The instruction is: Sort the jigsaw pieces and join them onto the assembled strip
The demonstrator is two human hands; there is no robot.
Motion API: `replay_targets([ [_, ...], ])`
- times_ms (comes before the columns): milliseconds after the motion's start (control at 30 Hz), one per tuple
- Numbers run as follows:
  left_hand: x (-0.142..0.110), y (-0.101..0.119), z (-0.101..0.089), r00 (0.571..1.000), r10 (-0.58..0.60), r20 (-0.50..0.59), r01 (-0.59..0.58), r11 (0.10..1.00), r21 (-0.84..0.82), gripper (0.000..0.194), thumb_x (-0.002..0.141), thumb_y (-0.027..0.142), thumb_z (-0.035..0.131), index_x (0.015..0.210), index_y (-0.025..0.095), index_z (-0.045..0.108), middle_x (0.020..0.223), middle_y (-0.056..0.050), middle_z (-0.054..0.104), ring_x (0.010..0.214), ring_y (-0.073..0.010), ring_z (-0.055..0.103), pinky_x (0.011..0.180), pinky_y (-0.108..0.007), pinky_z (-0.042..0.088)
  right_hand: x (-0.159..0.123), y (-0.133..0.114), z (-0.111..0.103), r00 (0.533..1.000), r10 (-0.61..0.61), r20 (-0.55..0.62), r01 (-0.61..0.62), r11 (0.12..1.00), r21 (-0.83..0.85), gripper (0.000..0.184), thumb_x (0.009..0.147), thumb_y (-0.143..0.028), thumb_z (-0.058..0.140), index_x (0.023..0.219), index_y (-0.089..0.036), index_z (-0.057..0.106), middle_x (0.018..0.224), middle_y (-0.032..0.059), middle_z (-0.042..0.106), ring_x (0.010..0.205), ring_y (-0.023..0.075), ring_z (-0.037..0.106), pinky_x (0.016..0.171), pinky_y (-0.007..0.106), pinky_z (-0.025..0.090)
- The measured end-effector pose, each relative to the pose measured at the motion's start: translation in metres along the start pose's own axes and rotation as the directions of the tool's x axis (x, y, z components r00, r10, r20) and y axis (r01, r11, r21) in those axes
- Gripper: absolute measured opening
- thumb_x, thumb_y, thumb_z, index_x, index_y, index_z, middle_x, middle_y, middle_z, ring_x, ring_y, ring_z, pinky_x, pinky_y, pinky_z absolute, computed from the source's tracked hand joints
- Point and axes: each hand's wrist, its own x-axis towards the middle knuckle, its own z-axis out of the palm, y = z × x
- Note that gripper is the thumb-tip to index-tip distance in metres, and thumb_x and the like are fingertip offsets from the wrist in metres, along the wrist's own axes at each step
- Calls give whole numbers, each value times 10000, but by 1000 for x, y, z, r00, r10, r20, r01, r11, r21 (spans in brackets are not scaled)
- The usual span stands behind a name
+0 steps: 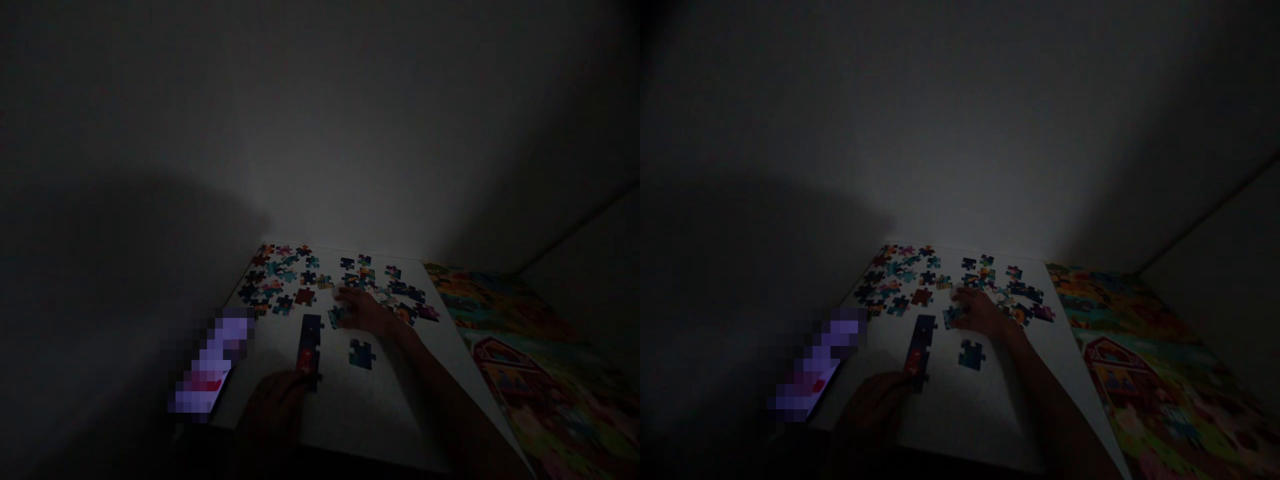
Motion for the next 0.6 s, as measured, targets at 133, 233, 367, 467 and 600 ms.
replay_targets([
  [133,4,2,-3,1000,-4,-5,4,1000,3,324,879,44,397,972,187,672,942,-48,724,854,-161,670,740,-266,582,3,5,4,999,1,-54,1,999,43,439,767,-334,768,1183,-229,669,1395,139,551,1292,301,518,1062,480,430],
  [233,3,3,-3,1000,-13,10,13,1000,12,316,885,53,394,969,185,669,937,-47,724,842,-164,673,730,-274,584,6,8,7,996,12,-90,-6,998,70,348,774,-305,762,1108,-233,696,1350,132,587,1249,291,557,1029,464,463],
  [367,-1,3,-2,999,-43,18,43,999,19,319,885,58,404,976,193,678,948,-55,721,861,-168,675,750,-285,587,8,10,9,993,13,-114,-5,998,70,307,776,-291,753,1074,-244,700,1314,110,611,1222,279,573,1031,468,456],
  [467,-2,3,-2,998,-55,12,55,998,20,312,891,65,412,981,191,682,942,-60,718,861,-173,673,749,-291,585,8,9,9,993,18,-113,-14,999,40,281,791,-287,724,1068,-245,695,1308,102,613,1227,278,562,1036,472,441],
  [600,-1,4,-1,999,-53,-4,53,999,4,311,903,62,405,977,192,678,939,-50,718,855,-163,666,748,-273,573,11,5,9,989,28,-143,-24,999,27,164,842,-282,642,988,-226,689,1241,90,647,1172,257,588,1014,431,445],
])
